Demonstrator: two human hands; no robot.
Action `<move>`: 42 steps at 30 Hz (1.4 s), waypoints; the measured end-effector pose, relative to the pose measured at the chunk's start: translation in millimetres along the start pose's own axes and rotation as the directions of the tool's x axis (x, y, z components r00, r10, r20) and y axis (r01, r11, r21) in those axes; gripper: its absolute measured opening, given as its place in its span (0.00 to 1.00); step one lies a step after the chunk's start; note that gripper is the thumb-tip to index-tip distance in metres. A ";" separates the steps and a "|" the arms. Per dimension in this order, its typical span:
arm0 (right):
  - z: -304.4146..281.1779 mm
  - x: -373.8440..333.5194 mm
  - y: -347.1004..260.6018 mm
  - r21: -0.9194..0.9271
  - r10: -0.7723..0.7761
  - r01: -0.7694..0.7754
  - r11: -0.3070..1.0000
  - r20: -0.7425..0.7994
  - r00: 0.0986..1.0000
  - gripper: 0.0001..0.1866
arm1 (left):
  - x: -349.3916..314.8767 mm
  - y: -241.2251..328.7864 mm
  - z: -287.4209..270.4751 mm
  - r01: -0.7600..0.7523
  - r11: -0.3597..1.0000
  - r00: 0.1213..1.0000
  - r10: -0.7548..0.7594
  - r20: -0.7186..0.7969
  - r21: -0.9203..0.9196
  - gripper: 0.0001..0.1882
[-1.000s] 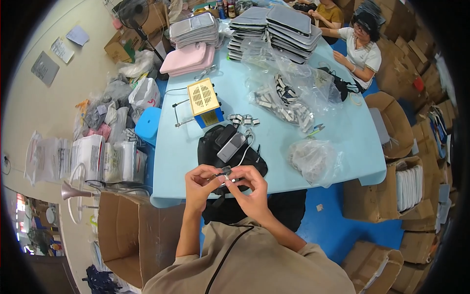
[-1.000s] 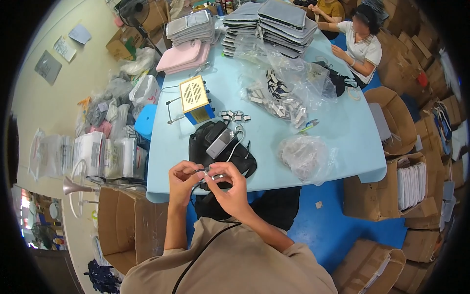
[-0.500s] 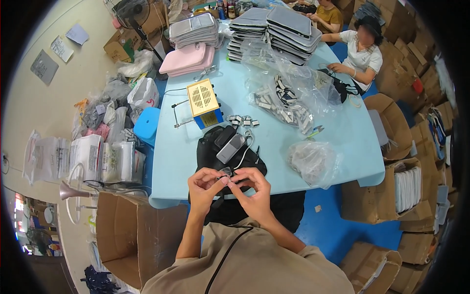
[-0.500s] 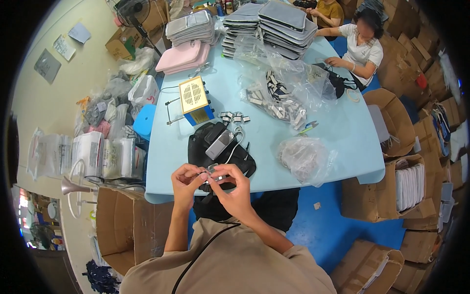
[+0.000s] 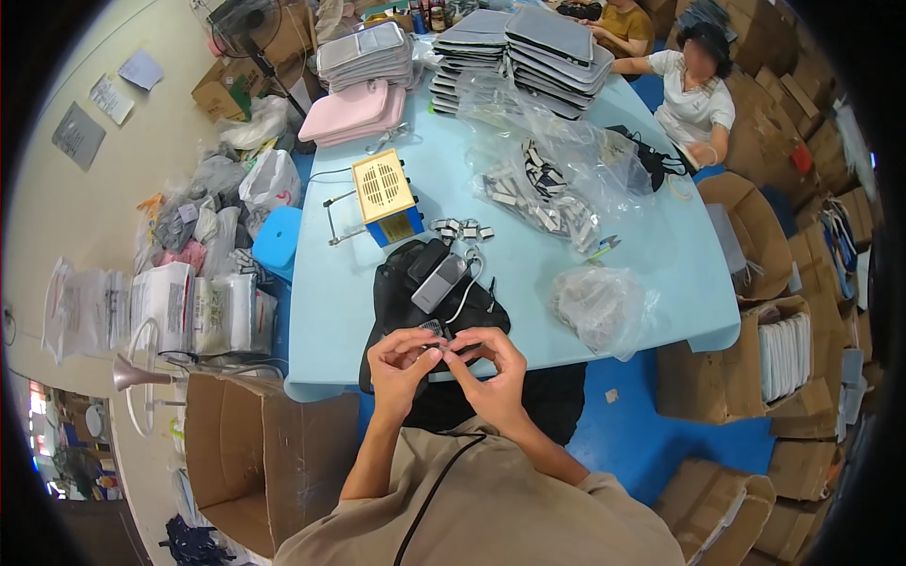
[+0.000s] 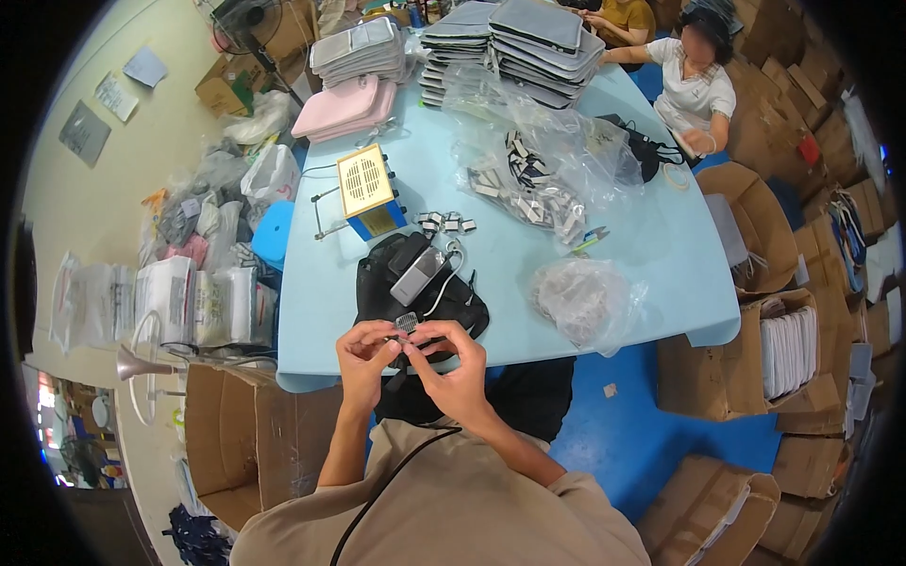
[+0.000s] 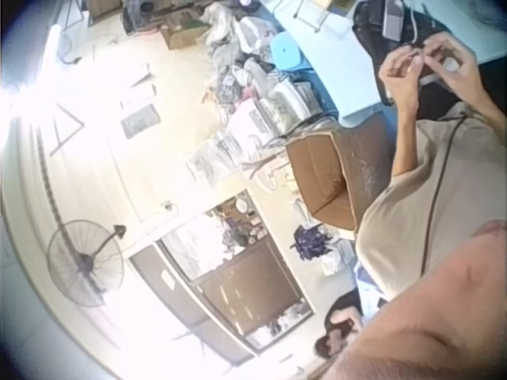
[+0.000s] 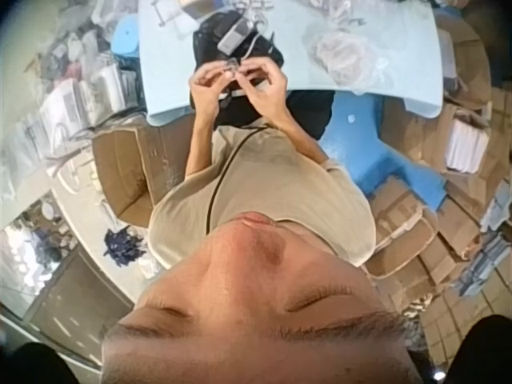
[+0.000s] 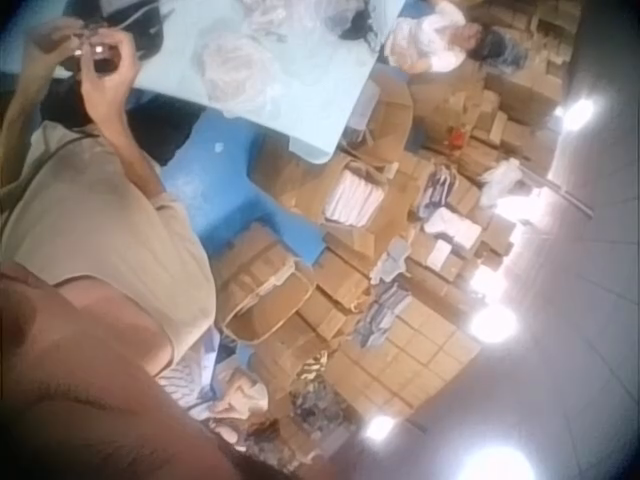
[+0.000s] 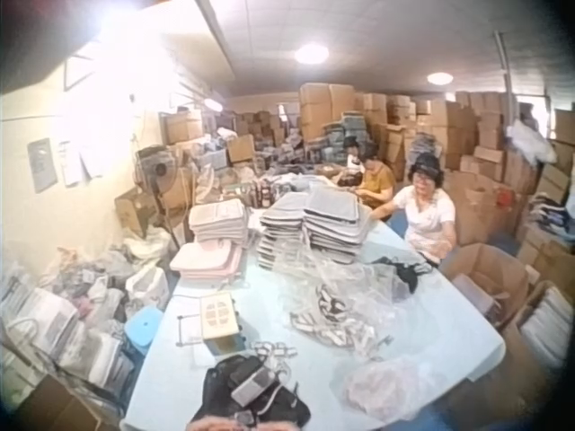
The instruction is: Assembling small black plastic components on a workbench in a workshop.
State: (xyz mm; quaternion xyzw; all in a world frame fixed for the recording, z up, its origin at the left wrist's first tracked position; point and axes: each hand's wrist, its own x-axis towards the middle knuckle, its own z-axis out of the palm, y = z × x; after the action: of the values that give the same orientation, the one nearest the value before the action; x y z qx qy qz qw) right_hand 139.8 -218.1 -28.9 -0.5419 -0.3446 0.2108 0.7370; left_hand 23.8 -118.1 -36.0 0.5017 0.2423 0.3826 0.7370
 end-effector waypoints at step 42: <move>-213.6 24.8 60.4 -0.446 -0.037 -0.163 0.880 -0.407 0.913 0.09 | 243.0 -64.9 30.8 -0.224 0.360 0.965 -0.044 0.257 0.905 0.16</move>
State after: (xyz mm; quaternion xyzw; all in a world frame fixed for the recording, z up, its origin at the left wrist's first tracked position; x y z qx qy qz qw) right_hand 317.6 -321.2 -116.4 -0.7470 -0.2074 0.0288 0.6310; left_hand 210.8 47.8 -77.9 0.8833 0.2975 0.1567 0.3269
